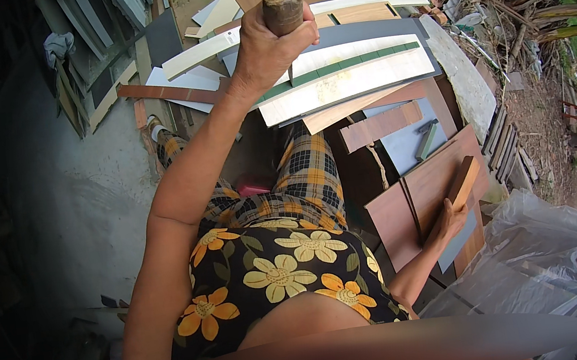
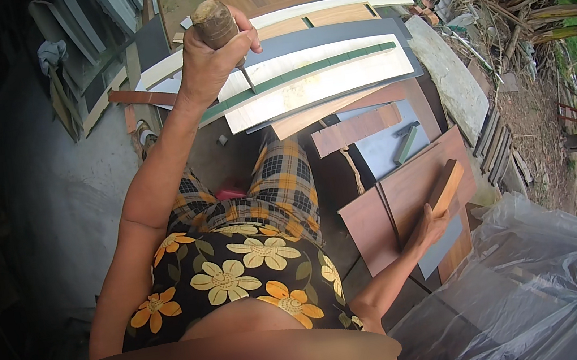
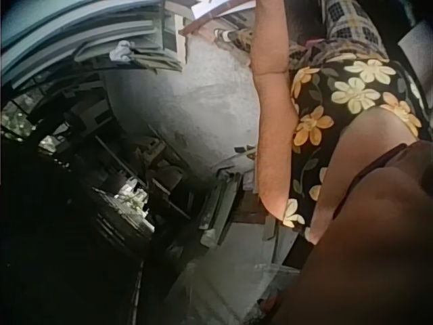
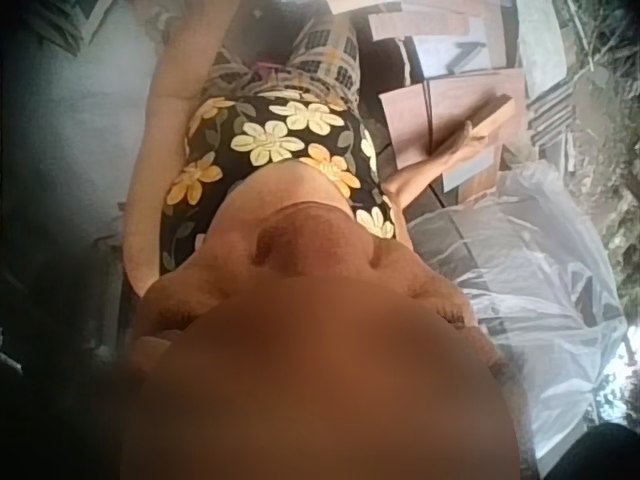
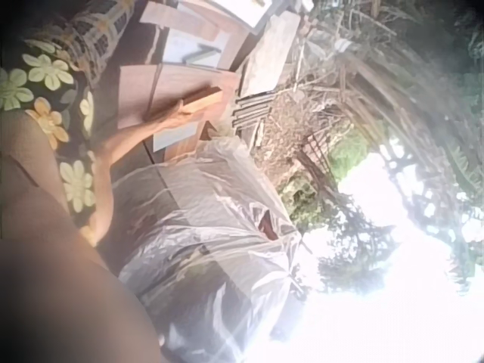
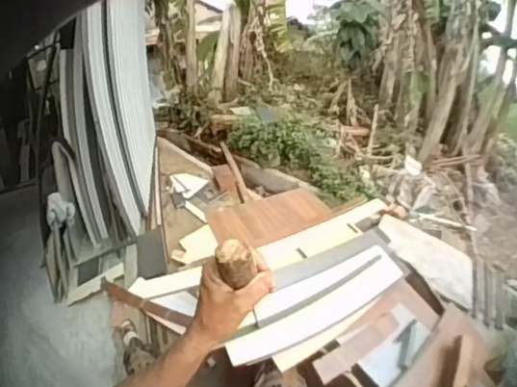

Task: Using a square ruler and a pencil to measure and mark wood pieces.

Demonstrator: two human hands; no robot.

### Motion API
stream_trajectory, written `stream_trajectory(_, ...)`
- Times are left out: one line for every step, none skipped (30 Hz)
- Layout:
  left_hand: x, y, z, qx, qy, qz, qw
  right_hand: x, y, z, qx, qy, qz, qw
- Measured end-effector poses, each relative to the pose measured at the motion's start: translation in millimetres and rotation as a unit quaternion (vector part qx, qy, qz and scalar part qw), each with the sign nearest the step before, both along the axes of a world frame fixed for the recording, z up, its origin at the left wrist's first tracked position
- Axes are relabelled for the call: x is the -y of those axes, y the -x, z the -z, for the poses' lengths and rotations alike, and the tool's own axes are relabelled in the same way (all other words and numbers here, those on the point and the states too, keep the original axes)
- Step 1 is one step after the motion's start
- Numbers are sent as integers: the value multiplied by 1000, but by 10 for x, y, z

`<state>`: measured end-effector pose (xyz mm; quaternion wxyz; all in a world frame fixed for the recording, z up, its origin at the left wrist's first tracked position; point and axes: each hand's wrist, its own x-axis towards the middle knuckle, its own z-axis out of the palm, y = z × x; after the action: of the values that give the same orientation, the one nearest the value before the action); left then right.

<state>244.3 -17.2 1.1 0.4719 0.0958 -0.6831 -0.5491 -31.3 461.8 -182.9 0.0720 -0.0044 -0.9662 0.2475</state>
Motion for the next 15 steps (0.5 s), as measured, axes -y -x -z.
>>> stream_trajectory(-12, 5, -4, 0, -1, 0, 1000, -21, 14, 13, -13, 59, -23, 998)
stream_trajectory(-25, 9, -4, 7, -4, -20, 1000, 32, -10, -34, -11, 59, -23, 998)
stream_trajectory(-31, 15, -2, 13, -7, -38, 999, 163, -58, -168, -12, 103, -48, 993)
stream_trajectory(-45, 25, -8, 15, -7, -37, 999, 305, -114, -313, -15, 147, -70, 986)
stream_trajectory(-62, 40, -15, 18, -8, -48, 999, 450, -177, -435, -13, 149, -67, 987)
stream_trajectory(-73, 58, -20, 21, -11, -59, 998, 624, -246, -567, -34, 189, -125, 973)
stream_trajectory(-76, 79, -14, 23, -10, -55, 998, 792, -305, -659, -54, 229, -180, 955)
stream_trajectory(-71, 99, 1, 26, 5, -62, 998, 958, -341, -700, -46, 275, -210, 937)
stream_trajectory(-70, 106, 6, 28, 20, -72, 997, 1090, -350, -702, 4, 322, -235, 917)
stream_trajectory(-81, 114, 6, 29, 21, -70, 997, 1290, -435, -734, 25, 357, -266, 895)
stream_trajectory(-91, 120, 6, 26, 16, -77, 997, 1511, -568, -868, 68, 346, -271, 896)
stream_trajectory(-101, 125, -2, 22, 12, -83, 996, 1709, -696, -942, 67, 330, -303, 891)
stream_trajectory(-104, 130, 14, 25, 14, -82, 996, 1941, -889, -1086, 54, 312, -335, 887)
stream_trajectory(-97, 127, 41, 20, 2, -84, 996, 2176, -1144, -1305, 95, 330, -327, 880)
stream_trajectory(-98, 111, 47, 15, -11, -87, 996, 2303, -1224, -1331, 138, 311, -339, 877)
